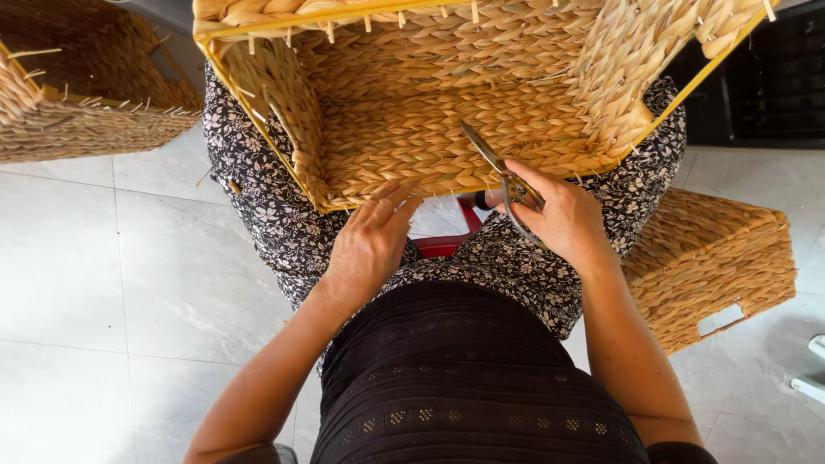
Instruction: The person sits on the floor holding a woven water-hyacinth basket on their lap and uses scissors to snip off protruding straw ends along the rim and inside walls. They rotate the basket to reach each side, then gather the cut straw pieces, rinse a bundle of straw at the sink, and collect the trimmings from the floor.
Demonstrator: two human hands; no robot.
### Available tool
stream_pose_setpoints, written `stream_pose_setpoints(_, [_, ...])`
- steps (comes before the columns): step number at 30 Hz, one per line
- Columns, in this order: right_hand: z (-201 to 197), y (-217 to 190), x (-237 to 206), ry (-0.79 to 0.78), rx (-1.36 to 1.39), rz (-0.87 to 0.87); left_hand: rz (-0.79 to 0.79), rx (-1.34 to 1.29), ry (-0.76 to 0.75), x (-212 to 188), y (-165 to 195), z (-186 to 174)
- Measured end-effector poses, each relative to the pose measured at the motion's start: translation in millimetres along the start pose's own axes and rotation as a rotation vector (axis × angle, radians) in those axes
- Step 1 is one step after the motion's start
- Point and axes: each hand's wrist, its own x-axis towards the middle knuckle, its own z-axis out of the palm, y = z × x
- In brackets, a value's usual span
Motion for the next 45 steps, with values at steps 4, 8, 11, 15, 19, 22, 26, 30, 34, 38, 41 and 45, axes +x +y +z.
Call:
stream_pose_setpoints(4, [2.3, -4.8, 1.2, -0.041, -0.036, -0.033, -0.219, 0.014, -0.082, -4.1, -36.4, 8.1])
stream_pose_setpoints(8, [2.8, -10.8, 4.7, -0.062, -0.062, -0.026, -0.213, 0.211, -0.172, 5.2, -73.4, 37.1])
stream_pose_setpoints(11, [1.3, -15.2, 4.8, -0.083, -0.061, 0.003, -0.22, 0.402, -0.355, 15.2, -91.5, 63.3])
stream_pose_setpoints(15, [-4.4, -20.6, 3.1, -0.108, -0.065, 0.032, -0.385, 0.395, -0.508, 26.8, -113.3, 76.5])
stream_pose_setpoints(19, [-11.8, -28.9, 1.7, -0.11, 0.017, -0.055, -0.329, 0.392, -0.425, 32.2, -121.8, 69.4])
stream_pose_setpoints(22, [-12.1, -40.0, 9.7, -0.164, 0.011, -0.141, -0.271, 0.373, -0.317, 37.5, -117.2, 62.5])
stream_pose_setpoints(26, [-8.1, -55.9, 29.5, -0.243, -0.107, -0.203, -0.264, 0.343, -0.293, 44.8, -108.6, 54.8])
stream_pose_setpoints(30, [-3.1, -66.7, 42.1, -0.155, -0.173, -0.346, -0.257, 0.244, -0.185, 45.2, -104.0, 50.1])
stream_pose_setpoints(34, [1.6, -70.2, 46.2, -0.244, -0.232, -0.265, -0.18, 0.178, -0.088, 46.7, -101.9, 52.7])
stream_pose_setpoints(38, [0.3, -65.6, 44.1, -0.295, -0.287, -0.224, -0.302, 0.146, -0.156, 54.0, -105.4, 52.0])
stream_pose_setpoints(41, [-4.3, -57.2, 35.6, -0.298, -0.158, -0.156, -0.371, 0.038, -0.187, 55.1, -110.1, 44.9])
stream_pose_setpoints(45, [-14.4, -38.2, 18.7, -0.15, 0.041, -0.022, -0.327, -0.013, -0.311, 54.8, -109.7, 45.2])
